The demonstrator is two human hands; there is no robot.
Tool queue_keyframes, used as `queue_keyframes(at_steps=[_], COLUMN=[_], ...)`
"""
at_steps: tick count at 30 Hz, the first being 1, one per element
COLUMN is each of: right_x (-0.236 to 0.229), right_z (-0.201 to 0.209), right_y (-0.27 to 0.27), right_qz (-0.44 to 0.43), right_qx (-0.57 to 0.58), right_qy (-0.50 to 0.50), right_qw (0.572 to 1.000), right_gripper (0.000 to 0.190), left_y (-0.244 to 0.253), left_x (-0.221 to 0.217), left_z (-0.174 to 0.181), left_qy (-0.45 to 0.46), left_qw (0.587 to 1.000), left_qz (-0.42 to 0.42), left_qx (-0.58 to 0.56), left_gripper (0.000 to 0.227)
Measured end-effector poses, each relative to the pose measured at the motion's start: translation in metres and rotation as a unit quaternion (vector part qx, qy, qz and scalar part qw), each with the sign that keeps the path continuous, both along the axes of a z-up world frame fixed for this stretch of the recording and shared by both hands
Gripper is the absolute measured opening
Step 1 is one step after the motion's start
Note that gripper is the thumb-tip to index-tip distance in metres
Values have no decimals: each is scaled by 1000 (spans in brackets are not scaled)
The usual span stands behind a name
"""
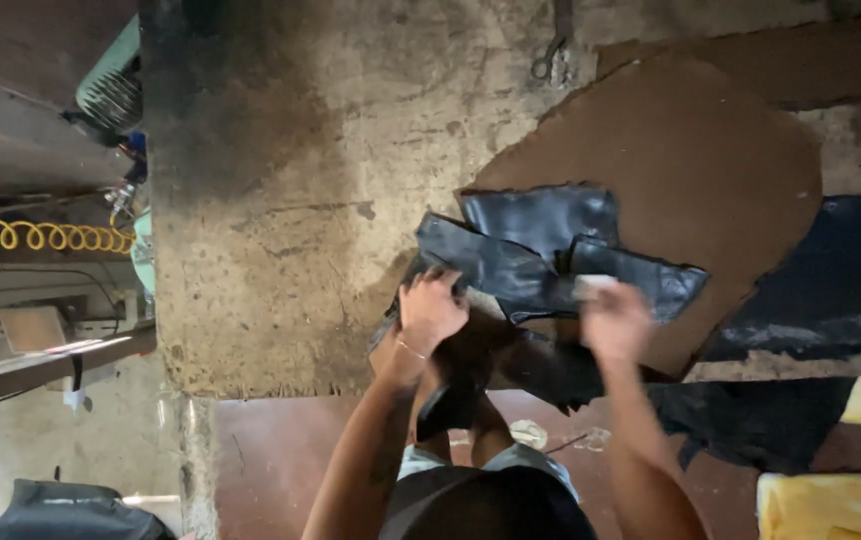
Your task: The person aligns dark leather pieces by hand on a wooden workbench, positions them against a larger section of brown leather, and marks the material using a piece of white chalk.
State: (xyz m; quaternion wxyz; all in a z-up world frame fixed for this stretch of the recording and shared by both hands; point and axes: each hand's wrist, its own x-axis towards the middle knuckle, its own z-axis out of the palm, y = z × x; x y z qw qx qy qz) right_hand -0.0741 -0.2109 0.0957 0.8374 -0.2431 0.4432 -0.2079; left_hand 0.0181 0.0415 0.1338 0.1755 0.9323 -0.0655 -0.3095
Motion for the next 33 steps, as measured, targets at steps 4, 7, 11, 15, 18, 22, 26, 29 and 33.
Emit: queue_keyframes(at_steps=[4,7,11,15,18,22,26,29,33], right_x=[-71,-60,-49,-63,-61,-28,-13,-4,-12], right_z=[-135,-125,-64,-72,-99,-91,-95,-134,-142], right_y=[-143,-149,-138,-222,-266,-166,4,40,48], right_qz=[157,153,130,118,130,43,292,371,386], right_qx=[-586,-343,-358,-429,-448,-675,-475,-481,-458], right_qy=[452,363,301,288,363,214,156,121,95], right_qw=[653,853,874,848,807,705,815,785,795], right_gripper=[23,35,17,12,18,36,20,10,8], left_y=[-3,-1,0,-31,-59,-70,-66,-60,-58], left_x=[-20,-20,-18,-12,-26,-29,-24,-22,-26], left_z=[-52,-87,-97,-57,-53,-96,-112,-99,-93], left_qy=[-119,-124,-53,36,-20,-54,42,58,78], left_qw=[993,990,997,997,997,997,998,997,995], left_qz=[-27,-55,-33,-56,-74,-42,17,43,62], left_qx=[-4,33,51,44,1,-19,31,23,6], left_gripper=[37,33,37,35,27,23,18,18,17])
